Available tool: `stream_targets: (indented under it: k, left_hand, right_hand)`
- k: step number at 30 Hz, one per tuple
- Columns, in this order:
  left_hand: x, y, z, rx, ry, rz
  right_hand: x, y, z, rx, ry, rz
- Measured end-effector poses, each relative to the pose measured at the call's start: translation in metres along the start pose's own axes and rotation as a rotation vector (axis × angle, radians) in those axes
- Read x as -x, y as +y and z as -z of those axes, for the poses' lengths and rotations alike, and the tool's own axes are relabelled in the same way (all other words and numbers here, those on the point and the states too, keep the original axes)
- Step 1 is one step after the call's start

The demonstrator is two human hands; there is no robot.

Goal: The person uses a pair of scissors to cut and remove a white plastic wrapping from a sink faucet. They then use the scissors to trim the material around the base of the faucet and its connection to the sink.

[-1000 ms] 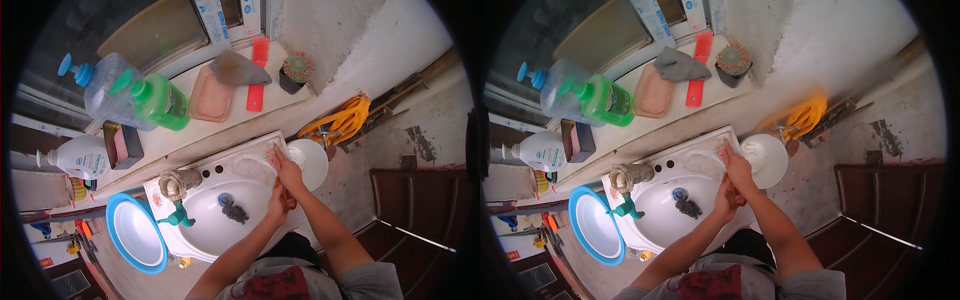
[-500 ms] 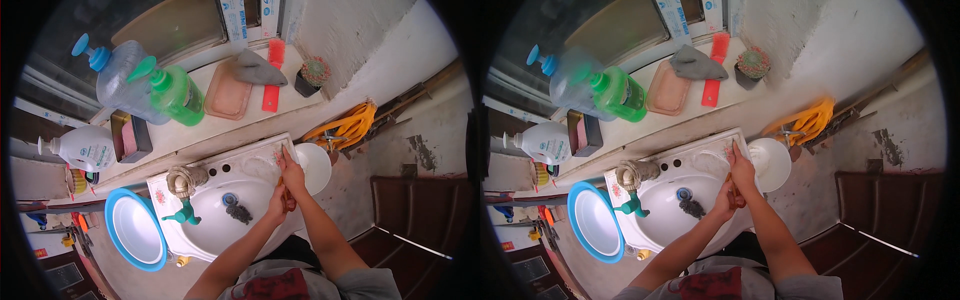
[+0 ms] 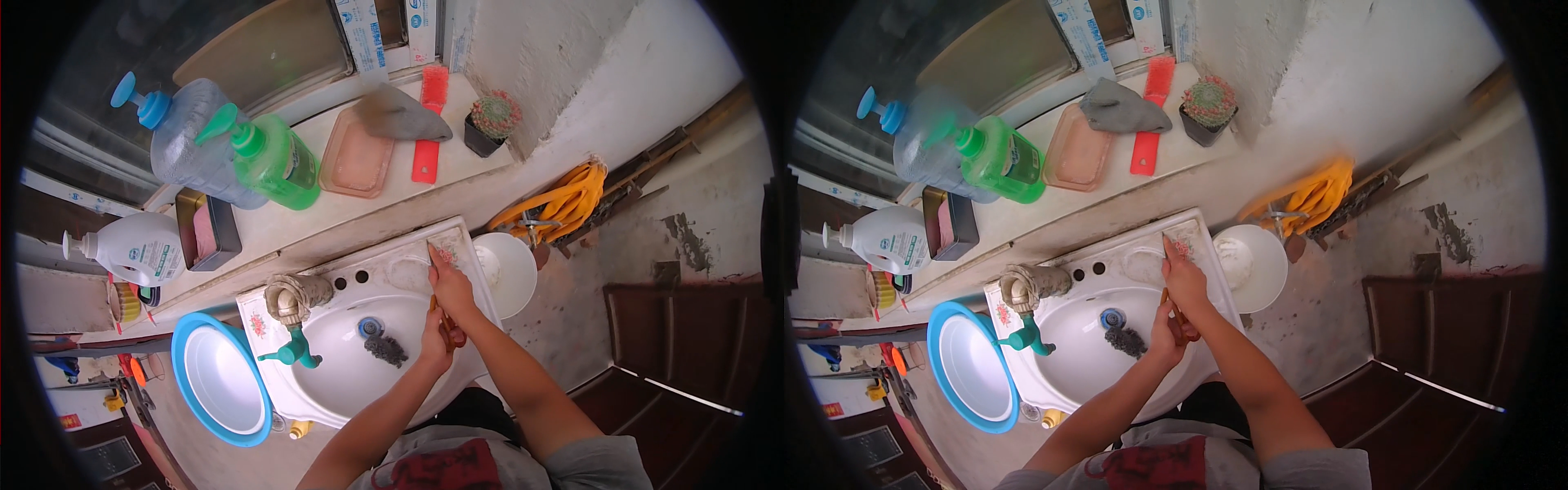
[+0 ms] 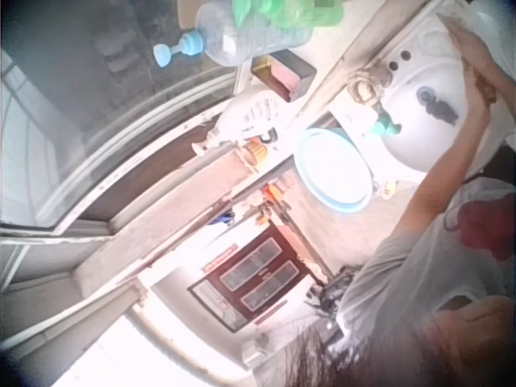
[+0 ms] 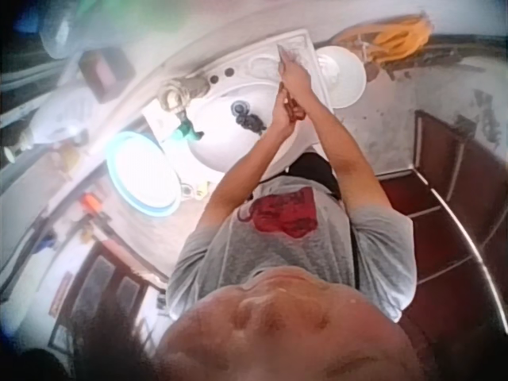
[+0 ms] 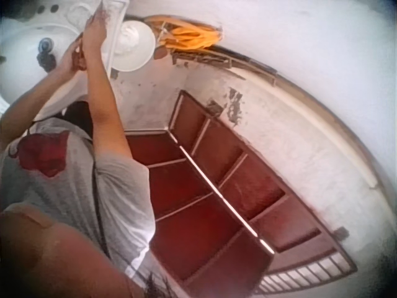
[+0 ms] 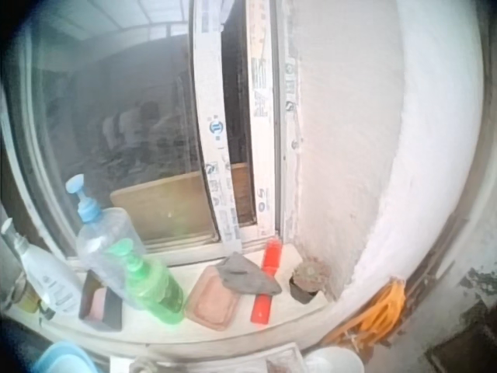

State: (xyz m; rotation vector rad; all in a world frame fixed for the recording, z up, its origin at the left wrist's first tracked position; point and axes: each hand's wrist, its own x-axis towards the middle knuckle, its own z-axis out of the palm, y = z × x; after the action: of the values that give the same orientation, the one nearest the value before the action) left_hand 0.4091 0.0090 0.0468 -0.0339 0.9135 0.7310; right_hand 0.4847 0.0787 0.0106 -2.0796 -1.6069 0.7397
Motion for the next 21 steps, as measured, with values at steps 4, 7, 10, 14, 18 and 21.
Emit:
stream_targets:
  k: [4, 7, 10, 14, 18, 21]
  left_hand:
    - [-0.016, 0.004, -0.007, -0.093, -0.018, 0.038]
    - [-0.019, -0.004, -0.003, 0.017, -0.049, 0.123]
    - [-0.018, -0.012, -0.004, 0.065, -0.033, 0.056]
    - [-0.025, -0.017, -0.028, -0.038, -0.049, 0.035]
    - [-0.031, -0.019, -0.025, -0.022, -0.104, 0.074]
    - [-0.032, -0.017, -0.029, -0.053, -0.159, 0.080]
  right_hand:
    - [-0.009, 0.003, 0.023, -0.114, 0.018, -0.189]
    - [-0.009, 0.010, 0.017, -0.067, -0.027, -0.144]
    - [-0.010, 0.017, 0.010, -0.052, -0.051, -0.056]
    - [-0.017, 0.023, 0.037, -0.003, -0.090, -0.149]
    - [-0.019, 0.024, 0.042, 0.037, -0.076, -0.172]
    - [-0.019, 0.028, 0.043, 0.043, -0.032, -0.157]
